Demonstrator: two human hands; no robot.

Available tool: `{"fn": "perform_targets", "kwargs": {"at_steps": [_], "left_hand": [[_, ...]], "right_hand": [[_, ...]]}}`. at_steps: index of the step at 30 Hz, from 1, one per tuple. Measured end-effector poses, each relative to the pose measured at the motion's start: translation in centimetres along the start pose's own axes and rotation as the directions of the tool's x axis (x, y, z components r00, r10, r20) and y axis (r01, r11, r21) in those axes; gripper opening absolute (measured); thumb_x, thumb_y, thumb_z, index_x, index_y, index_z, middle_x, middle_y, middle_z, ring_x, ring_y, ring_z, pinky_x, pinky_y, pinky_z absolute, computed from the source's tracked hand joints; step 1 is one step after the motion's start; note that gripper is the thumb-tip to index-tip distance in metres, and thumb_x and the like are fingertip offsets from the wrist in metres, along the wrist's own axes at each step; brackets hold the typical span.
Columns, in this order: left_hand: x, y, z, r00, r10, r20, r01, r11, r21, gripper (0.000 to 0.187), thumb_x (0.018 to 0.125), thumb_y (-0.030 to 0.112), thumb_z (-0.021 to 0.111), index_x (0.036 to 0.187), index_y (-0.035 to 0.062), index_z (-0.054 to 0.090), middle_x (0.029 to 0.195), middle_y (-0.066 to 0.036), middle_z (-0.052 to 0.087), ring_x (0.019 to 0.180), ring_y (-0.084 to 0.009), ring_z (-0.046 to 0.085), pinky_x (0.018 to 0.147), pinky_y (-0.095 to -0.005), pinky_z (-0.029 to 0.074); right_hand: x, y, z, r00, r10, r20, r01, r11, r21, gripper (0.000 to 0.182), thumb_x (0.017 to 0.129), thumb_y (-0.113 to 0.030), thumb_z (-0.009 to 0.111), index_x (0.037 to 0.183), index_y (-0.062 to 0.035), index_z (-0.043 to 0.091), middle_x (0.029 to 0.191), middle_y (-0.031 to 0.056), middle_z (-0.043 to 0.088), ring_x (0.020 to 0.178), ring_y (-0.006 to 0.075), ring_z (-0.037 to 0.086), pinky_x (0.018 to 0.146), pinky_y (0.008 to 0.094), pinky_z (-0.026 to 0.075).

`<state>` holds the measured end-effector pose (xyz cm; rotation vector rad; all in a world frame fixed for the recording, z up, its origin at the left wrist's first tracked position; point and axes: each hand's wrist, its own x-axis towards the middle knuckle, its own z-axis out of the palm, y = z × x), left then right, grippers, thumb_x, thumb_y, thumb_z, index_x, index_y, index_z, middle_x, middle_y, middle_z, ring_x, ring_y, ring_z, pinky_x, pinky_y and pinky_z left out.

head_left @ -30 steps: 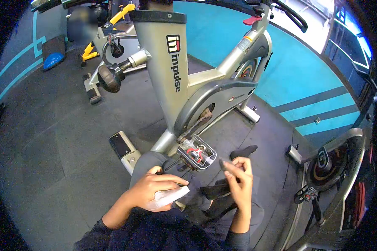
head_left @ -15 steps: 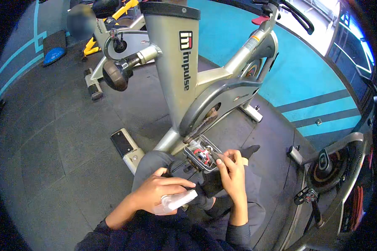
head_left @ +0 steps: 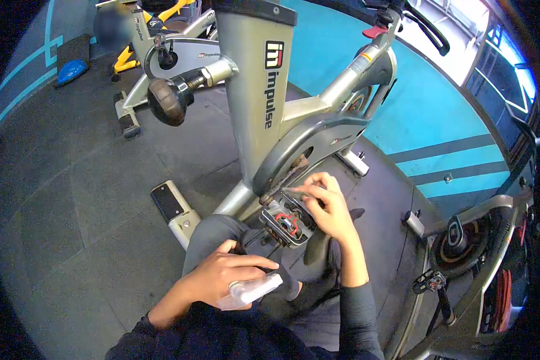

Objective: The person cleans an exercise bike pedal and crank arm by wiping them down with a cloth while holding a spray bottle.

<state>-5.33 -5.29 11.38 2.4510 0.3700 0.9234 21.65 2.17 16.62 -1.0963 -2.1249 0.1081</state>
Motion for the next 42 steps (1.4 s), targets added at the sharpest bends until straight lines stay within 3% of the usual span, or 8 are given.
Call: {"fn": "perform_targets", "kwargs": {"at_steps": [2,10,20,25,28,30,32,42], "left_hand": [[0.0,0.2,-0.1,0.999,-0.038,0.035,0.038,0.999,-0.015,0.046,0.062,0.035,0.076,0.099,0.0097,0.064,0.129,0.0,0.058,0.101,-0.0164,0.06,0.075,-0.0381,0.031],[0.2,0.2,-0.3,1.0,-0.007,0.024,0.009,0.998,-0.056,0.045,0.062,0.034,0.075,0.097,0.009,0.063,0.129,-0.001,0.058,0.1,-0.0169,0.06,0.075,-0.0386,0.03],[0.3,0.1,-0.1,1.0,-0.013,0.028,0.013,1.0,0.005,0.047,0.058,0.034,0.076,0.096,0.0094,0.063,0.128,0.001,0.058,0.099,-0.0153,0.059,0.073,-0.0382,0.031],[0.2,0.2,-0.2,0.999,-0.028,0.034,0.029,0.999,-0.025,0.044,0.062,0.035,0.075,0.097,0.0108,0.063,0.126,0.001,0.059,0.097,-0.0149,0.06,0.073,-0.036,0.03],[0.3,0.2,-0.4,0.999,-0.021,0.046,0.022,1.0,-0.02,0.044,0.063,0.035,0.074,0.098,0.0107,0.063,0.127,0.0,0.059,0.098,-0.0152,0.06,0.073,-0.0357,0.03],[0.2,0.2,-0.2,0.999,-0.017,0.034,0.018,0.999,-0.029,0.044,0.064,0.035,0.074,0.098,0.0107,0.063,0.127,0.0,0.059,0.099,-0.0154,0.06,0.073,-0.0359,0.03],[0.2,0.1,-0.1,1.0,-0.015,0.021,0.015,0.999,-0.032,0.044,0.064,0.036,0.074,0.099,0.0106,0.063,0.127,-0.001,0.059,0.1,-0.0156,0.06,0.073,-0.0361,0.03],[0.2,0.0,-0.2,1.0,-0.006,0.028,0.007,1.0,-0.021,0.048,0.062,0.036,0.076,0.1,0.0099,0.063,0.129,0.0,0.057,0.101,-0.0162,0.059,0.073,-0.0382,0.03]], "right_hand": [[0.7,0.3,0.6,0.988,0.012,0.156,-0.014,1.0,0.013,0.026,0.073,-0.008,0.06,0.097,-0.0112,0.072,0.099,0.008,0.055,0.096,0.0259,0.05,0.087,0.0345,0.041],[0.1,1.3,-0.2,0.966,-0.149,0.21,0.162,0.986,-0.044,0.026,0.064,-0.006,0.056,0.083,-0.0085,0.073,0.097,0.0085,0.057,0.089,0.0257,0.05,0.077,0.0356,0.045],[1.4,-0.5,-0.7,0.925,-0.124,0.358,0.209,0.955,-0.21,0.016,0.075,-0.019,0.056,0.077,-0.0079,0.068,0.103,0.007,0.054,0.096,0.0267,0.053,0.079,0.0387,0.05],[1.4,0.4,-1.0,0.975,-0.167,0.148,0.181,0.98,-0.085,0.011,0.072,-0.009,0.055,0.073,-0.0049,0.065,0.096,0.0085,0.056,0.093,0.0276,0.053,0.082,0.0372,0.047],[2.0,1.1,-3.1,0.998,-0.042,-0.049,0.045,0.997,0.062,0.019,0.071,-0.006,0.053,0.081,-0.0042,0.069,0.098,0.0117,0.057,0.095,0.0265,0.054,0.086,0.0372,0.044],[2.0,0.6,-3.2,0.999,0.021,-0.042,-0.017,0.997,0.08,0.024,0.071,-0.005,0.052,0.088,-0.0052,0.07,0.1,0.0115,0.056,0.096,0.026,0.053,0.088,0.0369,0.042],[1.9,0.4,-2.6,0.992,-0.106,0.072,0.102,0.993,0.058,0.027,0.072,-0.005,0.052,0.091,-0.0066,0.071,0.103,0.0107,0.055,0.097,0.0257,0.051,0.09,0.0364,0.041],[2.0,-0.3,-0.7,0.911,-0.122,0.395,0.178,0.978,-0.107,0.022,0.073,-0.017,0.054,0.082,-0.0071,0.071,0.115,0.0102,0.055,0.102,0.0275,0.051,0.086,0.0385,0.046]]}}
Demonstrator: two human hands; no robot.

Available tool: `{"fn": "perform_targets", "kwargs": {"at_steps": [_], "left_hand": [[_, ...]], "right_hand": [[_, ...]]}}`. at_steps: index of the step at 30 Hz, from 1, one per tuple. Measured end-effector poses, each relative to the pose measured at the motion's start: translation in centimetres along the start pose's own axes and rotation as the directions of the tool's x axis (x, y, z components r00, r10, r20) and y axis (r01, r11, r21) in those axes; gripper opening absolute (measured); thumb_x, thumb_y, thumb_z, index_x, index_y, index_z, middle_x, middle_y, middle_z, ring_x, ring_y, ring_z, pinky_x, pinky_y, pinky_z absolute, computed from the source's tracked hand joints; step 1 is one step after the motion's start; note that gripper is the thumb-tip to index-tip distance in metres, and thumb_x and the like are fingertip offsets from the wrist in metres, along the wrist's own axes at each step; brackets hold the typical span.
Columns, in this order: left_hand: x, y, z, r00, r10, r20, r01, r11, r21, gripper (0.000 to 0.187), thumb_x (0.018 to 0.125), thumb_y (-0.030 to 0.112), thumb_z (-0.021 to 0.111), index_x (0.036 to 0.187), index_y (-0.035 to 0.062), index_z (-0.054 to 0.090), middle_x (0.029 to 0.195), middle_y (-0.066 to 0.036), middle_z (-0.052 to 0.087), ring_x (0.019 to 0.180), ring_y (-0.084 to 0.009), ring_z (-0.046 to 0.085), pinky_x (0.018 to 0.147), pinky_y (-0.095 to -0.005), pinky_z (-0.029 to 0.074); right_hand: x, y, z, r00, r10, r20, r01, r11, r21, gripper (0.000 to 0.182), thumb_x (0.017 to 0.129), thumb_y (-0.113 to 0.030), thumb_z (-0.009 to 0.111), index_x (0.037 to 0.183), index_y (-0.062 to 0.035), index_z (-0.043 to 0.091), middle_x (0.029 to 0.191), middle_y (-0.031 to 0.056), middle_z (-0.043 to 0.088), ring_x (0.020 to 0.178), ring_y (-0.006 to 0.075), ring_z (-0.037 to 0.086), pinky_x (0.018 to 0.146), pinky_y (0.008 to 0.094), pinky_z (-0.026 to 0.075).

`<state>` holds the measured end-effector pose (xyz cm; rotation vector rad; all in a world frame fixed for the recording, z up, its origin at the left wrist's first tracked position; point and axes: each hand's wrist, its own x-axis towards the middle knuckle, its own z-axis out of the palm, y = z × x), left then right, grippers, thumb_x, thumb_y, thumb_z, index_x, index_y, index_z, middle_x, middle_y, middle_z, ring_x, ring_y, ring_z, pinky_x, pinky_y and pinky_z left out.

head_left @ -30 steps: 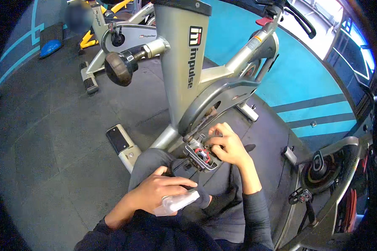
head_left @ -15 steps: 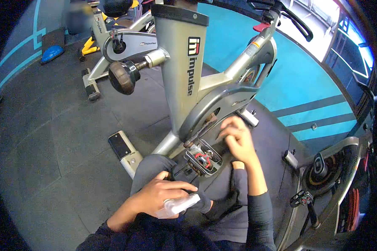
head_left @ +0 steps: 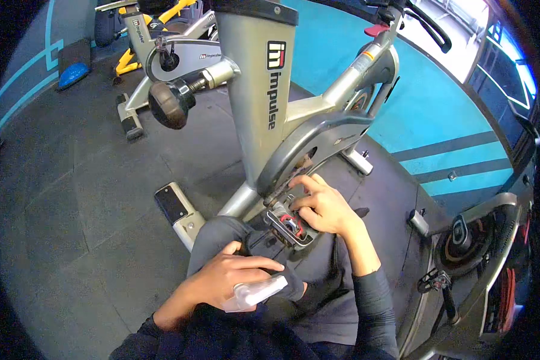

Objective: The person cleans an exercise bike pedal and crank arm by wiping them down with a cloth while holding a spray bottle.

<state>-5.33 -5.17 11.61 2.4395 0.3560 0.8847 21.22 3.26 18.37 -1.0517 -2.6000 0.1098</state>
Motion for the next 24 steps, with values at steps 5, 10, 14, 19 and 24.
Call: {"fn": "perform_targets", "kwargs": {"at_steps": [5,10,14,19,24], "left_hand": [[0.2,0.4,-0.2,0.999,-0.026,0.021,0.025,1.0,0.015,0.05,0.06,0.035,0.077,0.101,0.0103,0.063,0.13,0.001,0.057,0.1,-0.0158,0.059,0.073,-0.038,0.031],[0.1,0.4,0.0,1.0,-0.024,0.01,0.024,0.999,0.03,0.048,0.059,0.034,0.078,0.099,0.0106,0.063,0.128,0.002,0.057,0.1,-0.015,0.059,0.075,-0.0383,0.032],[0.1,0.4,0.0,0.997,-0.065,0.043,0.063,0.997,0.05,0.046,0.06,0.032,0.077,0.097,0.0104,0.064,0.128,0.001,0.058,0.1,-0.0153,0.06,0.076,-0.0383,0.032],[0.1,0.3,0.0,1.0,-0.017,-0.001,0.017,1.0,0.018,0.045,0.06,0.034,0.075,0.097,0.01,0.064,0.127,-0.001,0.059,0.097,-0.0167,0.06,0.073,-0.0368,0.031],[0.2,0.1,0.1,1.0,-0.014,-0.008,0.014,1.0,0.013,0.045,0.061,0.036,0.074,0.096,0.0099,0.064,0.126,-0.001,0.059,0.096,-0.0168,0.06,0.073,-0.0359,0.031]], "right_hand": [[0.7,-1.2,0.3,0.984,0.116,0.134,-0.092,0.981,-0.174,0.024,0.075,-0.026,0.053,0.074,-0.0109,0.071,0.115,0.01,0.055,0.102,0.0274,0.052,0.084,0.038,0.049],[1.3,-1.9,0.0,0.988,0.091,0.126,-0.043,0.939,-0.34,0.021,0.072,-0.027,0.055,0.067,-0.0137,0.071,0.107,0.0076,0.056,0.099,0.0253,0.053,0.073,0.0372,0.052],[1.2,-1.8,-1.0,0.997,-0.059,0.045,0.072,0.916,-0.394,0.019,0.069,-0.027,0.057,0.067,-0.0149,0.071,0.099,0.0053,0.055,0.093,0.0237,0.053,0.064,0.0368,0.053],[0.8,-0.6,-5.6,0.982,0.018,-0.187,-0.098,0.9,-0.424,0.024,0.072,-0.021,0.056,0.086,-0.0099,0.072,0.096,0.0087,0.055,0.091,0.0264,0.053,0.075,0.0391,0.05],[0.4,-1.4,-5.2,0.952,0.024,-0.305,-0.055,0.994,-0.092,0.029,0.074,-0.011,0.057,0.1,-0.0069,0.07,0.094,0.0121,0.054,0.089,0.0289,0.052,0.082,0.0384,0.045]]}}
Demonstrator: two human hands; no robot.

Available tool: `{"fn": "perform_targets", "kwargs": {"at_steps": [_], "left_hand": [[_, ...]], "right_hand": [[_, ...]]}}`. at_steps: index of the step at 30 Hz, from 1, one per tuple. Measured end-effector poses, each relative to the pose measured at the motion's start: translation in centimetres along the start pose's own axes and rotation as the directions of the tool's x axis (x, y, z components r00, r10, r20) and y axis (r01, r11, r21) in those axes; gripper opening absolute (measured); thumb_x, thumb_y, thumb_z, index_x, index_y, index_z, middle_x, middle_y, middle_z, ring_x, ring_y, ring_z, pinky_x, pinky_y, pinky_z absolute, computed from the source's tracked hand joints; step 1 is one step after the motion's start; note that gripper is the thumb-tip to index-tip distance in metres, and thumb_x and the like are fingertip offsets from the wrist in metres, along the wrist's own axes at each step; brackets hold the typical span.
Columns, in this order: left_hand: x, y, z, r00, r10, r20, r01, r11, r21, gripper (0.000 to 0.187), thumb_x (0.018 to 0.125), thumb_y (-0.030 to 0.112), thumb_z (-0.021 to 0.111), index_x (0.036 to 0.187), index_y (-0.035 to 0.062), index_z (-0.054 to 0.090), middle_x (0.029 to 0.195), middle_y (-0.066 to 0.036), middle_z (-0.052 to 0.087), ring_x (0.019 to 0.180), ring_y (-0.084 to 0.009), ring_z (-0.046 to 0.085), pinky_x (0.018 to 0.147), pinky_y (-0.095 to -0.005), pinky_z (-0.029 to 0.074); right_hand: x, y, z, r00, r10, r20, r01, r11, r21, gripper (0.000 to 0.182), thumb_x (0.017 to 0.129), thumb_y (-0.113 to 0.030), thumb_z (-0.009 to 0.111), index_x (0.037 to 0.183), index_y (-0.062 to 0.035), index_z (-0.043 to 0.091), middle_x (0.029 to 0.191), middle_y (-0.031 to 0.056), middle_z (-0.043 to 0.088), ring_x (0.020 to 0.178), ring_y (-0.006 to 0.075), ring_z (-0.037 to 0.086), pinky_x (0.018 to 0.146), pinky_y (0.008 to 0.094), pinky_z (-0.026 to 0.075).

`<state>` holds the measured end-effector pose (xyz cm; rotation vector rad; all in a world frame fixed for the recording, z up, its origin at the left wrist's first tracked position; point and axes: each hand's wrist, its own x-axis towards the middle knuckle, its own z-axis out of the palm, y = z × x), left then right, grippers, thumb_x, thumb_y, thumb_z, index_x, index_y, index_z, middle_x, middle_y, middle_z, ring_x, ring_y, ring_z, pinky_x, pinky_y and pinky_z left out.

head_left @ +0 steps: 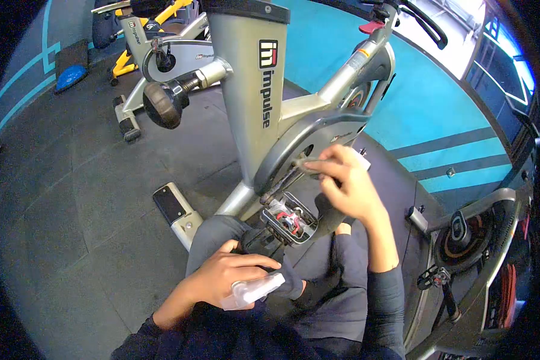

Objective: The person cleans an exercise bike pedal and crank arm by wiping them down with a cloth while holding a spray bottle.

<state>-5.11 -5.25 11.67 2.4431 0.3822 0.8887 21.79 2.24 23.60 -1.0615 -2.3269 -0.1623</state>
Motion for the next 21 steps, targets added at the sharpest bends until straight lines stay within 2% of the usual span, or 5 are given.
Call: {"fn": "perform_targets", "kwargs": {"at_steps": [4,6,10,15,21], "left_hand": [[-0.1,0.0,0.0,1.0,-0.005,0.011,0.004,1.0,0.027,0.045,0.062,0.036,0.074,0.097,0.01,0.064,0.127,0.0,0.059,0.098,-0.0166,0.059,0.074,-0.0361,0.031],[-0.1,0.1,-0.1,1.0,-0.009,0.015,0.008,1.0,0.015,0.045,0.062,0.036,0.074,0.098,0.01,0.064,0.128,0.0,0.058,0.099,-0.0167,0.059,0.074,-0.0365,0.031],[-0.1,0.2,-0.2,0.999,-0.022,0.032,0.022,1.0,-0.001,0.046,0.064,0.037,0.074,0.099,0.0099,0.064,0.128,0.0,0.058,0.1,-0.0167,0.059,0.074,-0.037,0.03],[-0.1,0.0,-0.2,1.0,0.002,0.017,-0.002,1.0,-0.009,0.046,0.064,0.038,0.074,0.099,0.0099,0.063,0.129,0.0,0.057,0.099,-0.0169,0.059,0.073,-0.0373,0.03],[-0.2,-0.1,-0.1,1.0,0.001,0.013,-0.001,1.0,0.009,0.047,0.063,0.039,0.075,0.098,0.0098,0.063,0.129,0.0,0.058,0.098,-0.0173,0.059,0.073,-0.0377,0.031]], "right_hand": [[-0.4,0.2,3.9,0.985,-0.159,0.071,0.152,0.983,0.1,0.025,0.074,-0.004,0.061,0.098,-0.0074,0.069,0.094,0.0118,0.055,0.091,0.0306,0.053,0.083,0.0386,0.045],[-0.7,0.7,5.4,0.971,-0.131,0.198,0.103,0.984,0.145,0.027,0.074,-0.002,0.064,0.099,-0.0091,0.07,0.099,0.0123,0.057,0.096,0.0316,0.055,0.086,0.0396,0.045],[-1.2,1.3,6.1,0.964,-0.115,0.238,0.105,0.993,0.054,0.022,0.076,-0.008,0.065,0.097,-0.012,0.07,0.095,0.0102,0.056,0.093,0.0302,0.055,0.081,0.0387,0.048],[-1.5,0.6,4.8,0.942,-0.088,0.324,0.132,0.984,-0.116,0.031,0.074,-0.009,0.065,0.104,-0.016,0.07,0.094,0.0069,0.055,0.094,0.0272,0.054,0.079,0.0353,0.051],[-1.7,-0.2,4.0,0.898,-0.169,0.406,0.329,0.87,-0.367,0.034,0.076,-0.016,0.061,0.109,-0.0154,0.068,0.097,0.0031,0.055,0.098,0.0216,0.052,0.069,0.0327,0.053]]}}
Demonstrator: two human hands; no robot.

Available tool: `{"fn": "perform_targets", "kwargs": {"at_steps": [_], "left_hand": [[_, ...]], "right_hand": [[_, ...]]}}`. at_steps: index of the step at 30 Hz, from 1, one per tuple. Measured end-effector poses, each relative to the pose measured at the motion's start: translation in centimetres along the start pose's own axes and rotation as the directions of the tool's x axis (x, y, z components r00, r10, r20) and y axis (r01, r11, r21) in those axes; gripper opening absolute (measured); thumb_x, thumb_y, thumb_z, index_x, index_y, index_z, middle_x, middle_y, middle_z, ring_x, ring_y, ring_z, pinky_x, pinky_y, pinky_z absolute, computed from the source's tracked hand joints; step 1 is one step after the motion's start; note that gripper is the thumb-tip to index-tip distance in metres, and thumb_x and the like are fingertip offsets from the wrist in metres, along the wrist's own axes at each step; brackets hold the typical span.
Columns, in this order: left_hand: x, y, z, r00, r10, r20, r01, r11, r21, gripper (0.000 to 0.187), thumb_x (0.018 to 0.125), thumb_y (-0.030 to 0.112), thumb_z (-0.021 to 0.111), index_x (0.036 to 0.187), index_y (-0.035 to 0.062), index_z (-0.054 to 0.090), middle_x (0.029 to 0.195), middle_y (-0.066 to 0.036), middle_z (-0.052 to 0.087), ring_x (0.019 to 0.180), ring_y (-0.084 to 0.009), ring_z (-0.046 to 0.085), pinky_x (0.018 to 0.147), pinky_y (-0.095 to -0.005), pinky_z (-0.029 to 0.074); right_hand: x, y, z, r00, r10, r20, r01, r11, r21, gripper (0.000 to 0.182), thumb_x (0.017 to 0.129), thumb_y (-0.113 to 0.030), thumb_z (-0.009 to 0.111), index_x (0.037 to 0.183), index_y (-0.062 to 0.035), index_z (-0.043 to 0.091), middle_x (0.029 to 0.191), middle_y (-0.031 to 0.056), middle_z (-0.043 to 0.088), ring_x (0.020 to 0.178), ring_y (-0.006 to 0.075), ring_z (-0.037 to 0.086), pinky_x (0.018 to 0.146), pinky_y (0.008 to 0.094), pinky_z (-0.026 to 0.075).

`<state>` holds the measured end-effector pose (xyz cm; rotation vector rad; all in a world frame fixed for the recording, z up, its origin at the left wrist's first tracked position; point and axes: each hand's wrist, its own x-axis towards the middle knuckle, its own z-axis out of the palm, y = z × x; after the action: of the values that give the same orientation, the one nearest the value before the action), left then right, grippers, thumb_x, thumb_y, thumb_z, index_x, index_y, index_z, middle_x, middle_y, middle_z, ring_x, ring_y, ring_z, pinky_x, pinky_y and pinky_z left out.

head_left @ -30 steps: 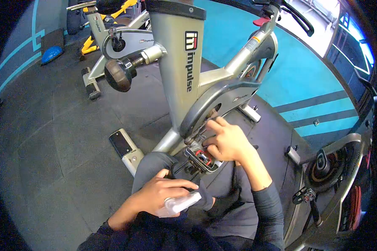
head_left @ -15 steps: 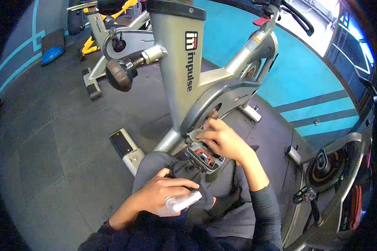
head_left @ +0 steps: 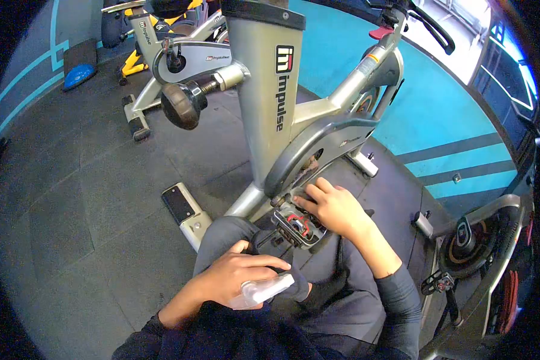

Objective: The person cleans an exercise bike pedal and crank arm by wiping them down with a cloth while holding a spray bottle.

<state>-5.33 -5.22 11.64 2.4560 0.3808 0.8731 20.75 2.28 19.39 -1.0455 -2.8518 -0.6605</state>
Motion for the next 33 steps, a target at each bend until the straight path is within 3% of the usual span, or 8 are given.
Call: {"fn": "perform_targets", "kwargs": {"at_steps": [2,5,9,16,19,21,27,33], "left_hand": [[0.0,-0.1,0.1,1.0,0.006,0.005,-0.006,1.0,-0.001,0.047,0.062,0.039,0.076,0.098,0.0098,0.063,0.129,0.0,0.057,0.097,-0.0173,0.06,0.073,-0.0377,0.031],[0.1,-0.1,0.2,0.999,0.024,-0.024,-0.024,1.0,-0.001,0.047,0.062,0.038,0.076,0.098,0.01,0.063,0.129,0.0,0.057,0.096,-0.0166,0.059,0.073,-0.037,0.031],[0.2,0.2,0.0,1.0,0.0,-0.018,0.0,1.0,-0.003,0.047,0.057,0.035,0.079,0.094,0.0114,0.064,0.126,-0.002,0.061,0.096,-0.0164,0.063,0.071,-0.0367,0.03],[0.2,0.2,-0.1,1.0,-0.005,-0.007,0.005,1.0,-0.004,0.045,0.058,0.035,0.079,0.092,0.0102,0.064,0.128,-0.003,0.06,0.096,-0.0172,0.063,0.071,-0.038,0.031],[0.2,0.4,-0.2,1.0,-0.021,0.001,0.021,1.0,0.003,0.045,0.058,0.035,0.079,0.093,0.0103,0.064,0.128,-0.002,0.06,0.098,-0.0169,0.062,0.073,-0.0378,0.031],[0.1,0.4,-0.2,1.0,-0.017,0.005,0.017,1.0,0.01,0.046,0.058,0.036,0.079,0.093,0.0104,0.064,0.128,-0.002,0.06,0.099,-0.0168,0.062,0.073,-0.0376,0.031],[0.2,0.2,-0.1,1.0,-0.009,0.019,0.009,1.0,-0.001,0.047,0.059,0.037,0.078,0.096,0.0104,0.064,0.129,-0.003,0.059,0.101,-0.0167,0.061,0.074,-0.0374,0.03],[0.2,0.0,-0.1,1.0,0.004,0.01,-0.003,1.0,-0.013,0.048,0.059,0.035,0.077,0.098,0.0105,0.062,0.129,0.0,0.057,0.1,-0.0152,0.059,0.072,-0.037,0.031]], "right_hand": [[-0.1,-0.2,-0.3,0.995,-0.094,-0.01,0.092,0.988,-0.128,0.029,0.077,-0.018,0.06,0.103,-0.0091,0.066,0.096,0.0026,0.054,0.093,0.0203,0.054,0.067,0.0321,0.052],[-0.2,0.0,0.3,0.987,-0.156,0.048,0.163,0.954,-0.251,0.038,0.076,-0.021,0.057,0.112,-0.0129,0.065,0.092,-0.0019,0.05,0.09,0.014,0.05,0.062,0.0257,0.046],[0.2,0.4,0.0,0.971,-0.235,0.051,0.24,0.932,-0.272,0.024,0.08,-0.024,0.059,0.101,-0.0126,0.063,0.094,-0.0032,0.05,0.089,0.0116,0.05,0.062,0.0263,0.043],[0.9,0.2,0.0,0.972,-0.234,-0.039,0.203,0.904,-0.376,0.017,0.081,-0.026,0.06,0.091,-0.0137,0.064,0.096,-0.0042,0.051,0.087,0.0111,0.049,0.062,0.0274,0.041],[0.8,0.3,0.4,0.971,-0.205,-0.122,0.156,0.933,-0.325,0.015,0.081,-0.026,0.06,0.09,-0.0148,0.064,0.096,-0.004,0.051,0.089,0.0111,0.05,0.063,0.0275,0.042],[0.6,0.4,-0.2,0.97,-0.242,0.015,0.232,0.91,-0.345,0.017,0.081,-0.027,0.06,0.092,-0.0153,0.064,0.095,-0.0037,0.051,0.09,0.0111,0.05,0.064,0.0279,0.044],[-0.7,1.6,-2.2,0.975,-0.219,0.043,0.223,0.958,-0.181,0.022,0.079,-0.025,0.058,0.099,-0.0211,0.067,0.096,-0.0035,0.052,0.09,0.0125,0.051,0.066,0.0283,0.049],[-3.4,2.3,-3.0,0.984,0.131,-0.125,-0.112,0.983,0.146,0.034,0.071,-0.011,0.066,0.104,-0.0183,0.068,0.091,0.0042,0.055,0.084,0.024,0.056,0.067,0.0334,0.052]]}}
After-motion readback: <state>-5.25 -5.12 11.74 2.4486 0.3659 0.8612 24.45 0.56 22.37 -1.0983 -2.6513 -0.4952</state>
